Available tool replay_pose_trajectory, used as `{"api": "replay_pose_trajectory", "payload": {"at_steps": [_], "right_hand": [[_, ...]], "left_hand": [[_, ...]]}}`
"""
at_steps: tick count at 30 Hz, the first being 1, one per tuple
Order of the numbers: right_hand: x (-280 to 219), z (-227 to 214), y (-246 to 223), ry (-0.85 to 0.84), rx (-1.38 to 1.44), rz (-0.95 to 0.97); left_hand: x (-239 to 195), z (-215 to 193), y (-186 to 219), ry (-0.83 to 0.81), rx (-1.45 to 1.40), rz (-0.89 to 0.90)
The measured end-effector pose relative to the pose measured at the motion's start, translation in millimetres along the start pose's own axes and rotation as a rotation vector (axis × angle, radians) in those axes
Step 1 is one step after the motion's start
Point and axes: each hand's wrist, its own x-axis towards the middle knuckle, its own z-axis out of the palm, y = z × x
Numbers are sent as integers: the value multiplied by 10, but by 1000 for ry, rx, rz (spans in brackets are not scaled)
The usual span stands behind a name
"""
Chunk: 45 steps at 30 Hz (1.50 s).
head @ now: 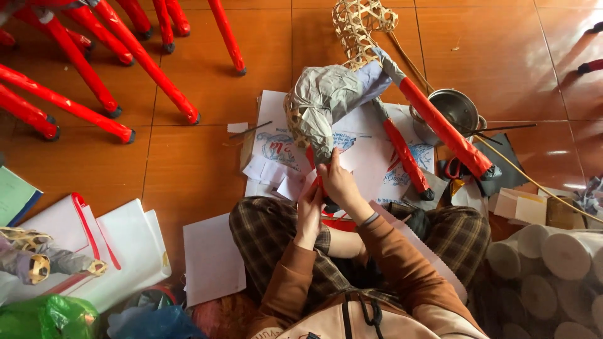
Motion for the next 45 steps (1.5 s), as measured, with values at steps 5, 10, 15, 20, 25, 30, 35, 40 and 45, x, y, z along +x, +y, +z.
{"api": "replay_pose_trajectory", "payload": {"at_steps": [5,10,15,20,25,30,35,40,45], "right_hand": [[2,-8,16,-10,112,25],[63,-28,49,-55,278,61],[67,60,-89,-93,592,243],[-163,-112,-303,-79,952,360],[142,201,218,-67,1157,290],[306,321,499,-173,1238,325],[314,327,459,-156,1308,332],[256,296,363,-189,1334,321],[297,361,461,-192,1353,323]], "left_hand": [[293,-365,-500,30,6,-140],[297,-295,-505,77,-255,-194],[102,-43,-144,127,-355,-218],[200,-157,-330,185,-576,-298],[266,-169,-335,238,-634,-357],[202,-95,-128,134,-694,-479],[204,-46,-121,76,-711,-452],[197,-20,-62,43,-691,-277],[-58,51,301,138,-163,58]]}}
